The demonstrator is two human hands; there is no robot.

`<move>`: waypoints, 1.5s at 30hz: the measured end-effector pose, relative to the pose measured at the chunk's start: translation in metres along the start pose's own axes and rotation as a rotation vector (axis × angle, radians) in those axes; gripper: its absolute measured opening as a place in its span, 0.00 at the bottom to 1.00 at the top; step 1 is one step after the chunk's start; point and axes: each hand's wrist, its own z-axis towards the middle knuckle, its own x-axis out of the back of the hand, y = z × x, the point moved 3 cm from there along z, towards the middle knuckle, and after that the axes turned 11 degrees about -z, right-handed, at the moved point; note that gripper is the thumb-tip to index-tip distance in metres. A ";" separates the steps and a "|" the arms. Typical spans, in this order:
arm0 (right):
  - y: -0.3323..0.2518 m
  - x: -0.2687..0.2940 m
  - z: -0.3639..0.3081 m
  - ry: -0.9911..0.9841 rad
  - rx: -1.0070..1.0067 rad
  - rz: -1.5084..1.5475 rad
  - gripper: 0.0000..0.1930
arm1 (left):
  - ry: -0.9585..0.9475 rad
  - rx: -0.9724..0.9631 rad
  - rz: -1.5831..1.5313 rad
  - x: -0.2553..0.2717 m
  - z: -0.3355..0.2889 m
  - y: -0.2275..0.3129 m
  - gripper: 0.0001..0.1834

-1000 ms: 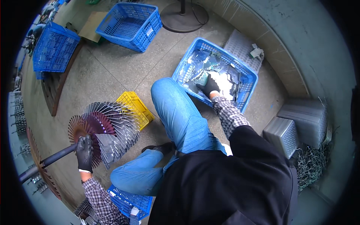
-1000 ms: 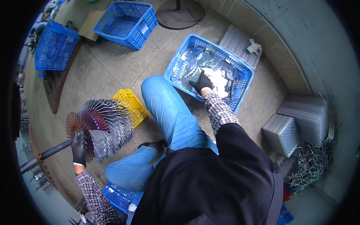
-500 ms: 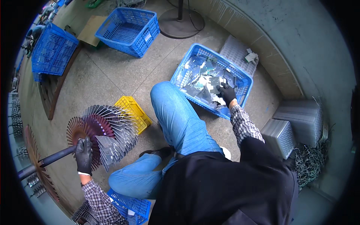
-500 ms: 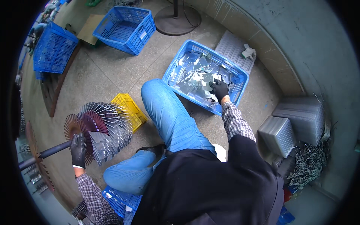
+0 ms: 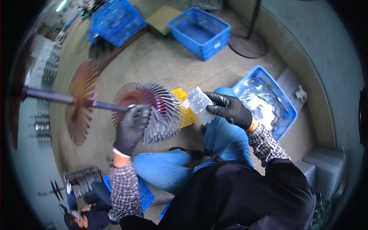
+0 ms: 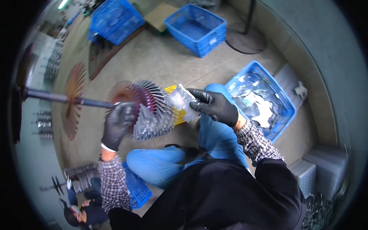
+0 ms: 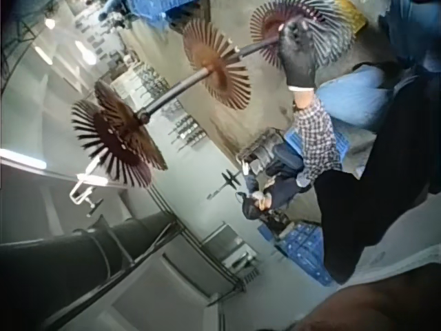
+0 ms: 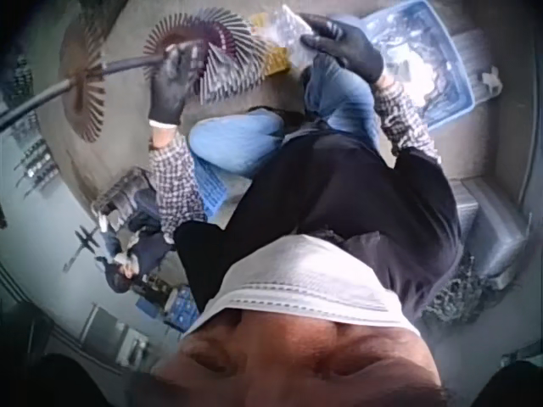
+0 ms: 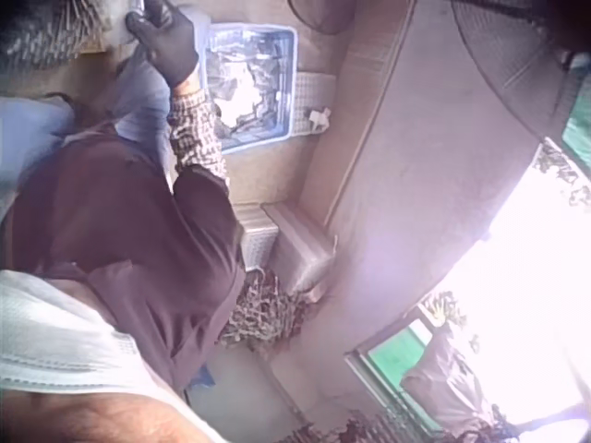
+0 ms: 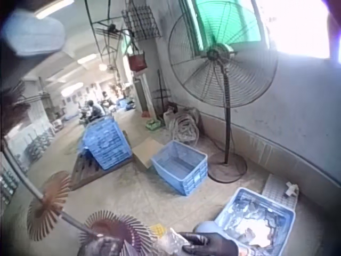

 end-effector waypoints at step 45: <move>0.061 -0.096 0.089 0.061 0.103 -0.470 0.15 | 0.251 -0.267 0.882 0.059 0.032 -0.028 0.03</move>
